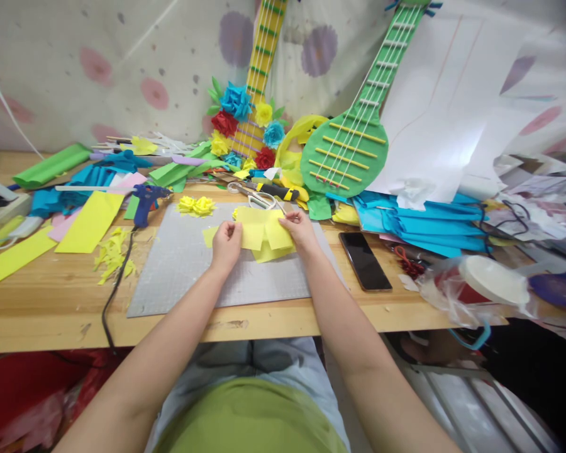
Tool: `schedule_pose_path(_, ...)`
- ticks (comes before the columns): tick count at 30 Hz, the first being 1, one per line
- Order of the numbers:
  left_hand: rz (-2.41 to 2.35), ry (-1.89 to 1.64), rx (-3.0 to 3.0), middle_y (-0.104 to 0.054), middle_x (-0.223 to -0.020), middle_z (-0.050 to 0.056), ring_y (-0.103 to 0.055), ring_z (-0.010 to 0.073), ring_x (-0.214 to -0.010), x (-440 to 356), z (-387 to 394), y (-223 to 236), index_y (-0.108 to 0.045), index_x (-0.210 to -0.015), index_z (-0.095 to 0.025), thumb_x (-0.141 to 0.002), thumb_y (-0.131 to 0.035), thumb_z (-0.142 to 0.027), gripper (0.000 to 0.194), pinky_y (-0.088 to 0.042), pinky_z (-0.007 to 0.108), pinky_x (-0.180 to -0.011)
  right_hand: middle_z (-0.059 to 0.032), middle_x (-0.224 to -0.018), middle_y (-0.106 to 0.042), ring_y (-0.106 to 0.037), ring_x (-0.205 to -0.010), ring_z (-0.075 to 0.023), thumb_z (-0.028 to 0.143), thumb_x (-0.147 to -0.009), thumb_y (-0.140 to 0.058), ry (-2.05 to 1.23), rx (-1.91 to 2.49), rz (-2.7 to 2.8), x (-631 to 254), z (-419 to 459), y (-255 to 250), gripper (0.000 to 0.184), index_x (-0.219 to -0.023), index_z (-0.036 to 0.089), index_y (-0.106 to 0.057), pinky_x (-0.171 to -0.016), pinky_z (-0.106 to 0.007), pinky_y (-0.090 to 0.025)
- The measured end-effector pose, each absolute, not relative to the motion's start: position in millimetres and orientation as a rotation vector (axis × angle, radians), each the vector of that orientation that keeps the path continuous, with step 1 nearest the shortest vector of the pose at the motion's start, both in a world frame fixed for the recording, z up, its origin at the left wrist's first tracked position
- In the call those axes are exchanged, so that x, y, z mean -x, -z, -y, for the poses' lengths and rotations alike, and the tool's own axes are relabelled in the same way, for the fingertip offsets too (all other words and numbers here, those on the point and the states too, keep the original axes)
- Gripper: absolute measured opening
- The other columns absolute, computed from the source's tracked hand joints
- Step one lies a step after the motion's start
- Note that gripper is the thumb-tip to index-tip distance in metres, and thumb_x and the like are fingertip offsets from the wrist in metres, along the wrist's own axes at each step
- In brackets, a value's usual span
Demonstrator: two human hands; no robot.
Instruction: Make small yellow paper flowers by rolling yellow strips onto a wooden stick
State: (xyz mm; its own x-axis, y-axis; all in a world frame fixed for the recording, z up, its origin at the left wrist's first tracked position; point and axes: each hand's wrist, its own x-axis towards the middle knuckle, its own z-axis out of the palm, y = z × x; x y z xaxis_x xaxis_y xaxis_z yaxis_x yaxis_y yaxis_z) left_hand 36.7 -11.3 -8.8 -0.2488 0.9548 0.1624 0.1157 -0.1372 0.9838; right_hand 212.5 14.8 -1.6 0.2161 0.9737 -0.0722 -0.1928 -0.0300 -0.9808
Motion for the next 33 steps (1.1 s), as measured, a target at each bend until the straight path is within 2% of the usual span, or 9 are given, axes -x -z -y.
schedule_pose_path(7, -1.404, -1.465, -1.218, -0.050, -0.061, -0.003, -0.043, 0.0081, -0.055, -37, 10, 9, -0.048, -0.068, -0.017, -0.073, -0.050, -0.032, 0.016, -0.034, 0.020, -0.054, 0.0011, -0.078, -0.065, -0.063, -0.072, -0.0161, 0.019, -0.055, -0.068, -1.687, 0.971, 0.842, -221, -6, -12, 0.040, -0.091, 0.021, -0.050, -0.068, -0.031, -0.050)
schedule_pose_path(12, -1.361, -1.490, -1.141, -0.049, -0.061, -0.003, -0.042, 0.0077, -0.055, -36, 8, 9, -0.048, -0.067, -0.017, -0.073, -0.050, -0.031, 0.015, -0.034, 0.019, -0.053, -0.0022, -0.081, -0.068, -0.063, -0.077, -0.0186, 0.020, -0.056, -0.067, -1.804, 0.894, 0.967, -220, 0, -15, 0.033, -0.088, 0.019, -0.056, -0.071, -0.033, -0.050)
schedule_pose_path(17, -1.349, -1.526, -1.076, -0.049, -0.062, -0.003, -0.043, 0.0076, -0.055, -36, 8, 7, -0.047, -0.068, -0.017, -0.072, -0.049, -0.032, 0.015, -0.036, 0.019, -0.054, -0.0014, -0.075, -0.068, -0.063, -0.070, -0.0158, 0.021, -0.057, -0.067, -1.807, 0.938, 0.966, -219, -1, -12, 0.026, -0.081, 0.018, -0.059, -0.069, -0.030, -0.050)
schedule_pose_path(21, -1.331, -1.549, -1.068, -0.048, -0.061, -0.004, -0.043, 0.0075, -0.055, -34, 7, 8, -0.047, -0.068, -0.018, -0.071, -0.050, -0.033, 0.015, -0.036, 0.019, -0.054, -0.0011, -0.078, -0.068, -0.062, -0.076, -0.0142, 0.023, -0.058, -0.068, -1.720, 0.928, 0.964, -218, -4, -10, 0.022, -0.077, 0.018, -0.059, -0.074, -0.028, -0.049)
schedule_pose_path(25, -1.321, -1.571, -1.043, -0.049, -0.062, -0.003, -0.044, 0.0073, -0.055, -32, 6, 9, -0.047, -0.069, -0.018, -0.070, -0.050, -0.034, 0.017, -0.037, 0.019, -0.053, -0.0034, -0.081, -0.068, -0.063, -0.079, -0.0182, 0.025, -0.058, -0.069, -1.720, 0.916, 1.006, -218, -2, -12, 0.027, -0.082, 0.018, -0.058, -0.074, -0.034, -0.050)
schedule_pose_path(30, -1.306, -1.643, -0.988, -0.048, -0.063, -0.003, -0.043, 0.0067, -0.055, -28, 5, 6, -0.046, -0.068, -0.018, -0.068, -0.051, -0.032, 0.015, -0.037, 0.018, -0.053, -0.0015, -0.083, -0.068, -0.064, -0.074, -0.0186, 0.020, -0.052, -0.073, -1.661, 0.942, 0.980, -217, 0, -13, 0.041, -0.089, 0.021, -0.055, -0.073, -0.036, -0.052)
schedule_pose_path(33, -1.297, -1.635, -0.979, -0.049, -0.063, -0.003, -0.043, 0.0068, -0.055, -28, 5, 5, -0.046, -0.067, -0.018, -0.068, -0.051, -0.031, 0.015, -0.037, 0.018, -0.053, -0.0020, -0.083, -0.068, -0.064, -0.075, -0.0195, 0.021, -0.052, -0.073, -1.624, 0.930, 0.992, -217, -1, -11, 0.041, -0.089, 0.020, -0.055, -0.073, -0.037, -0.052)
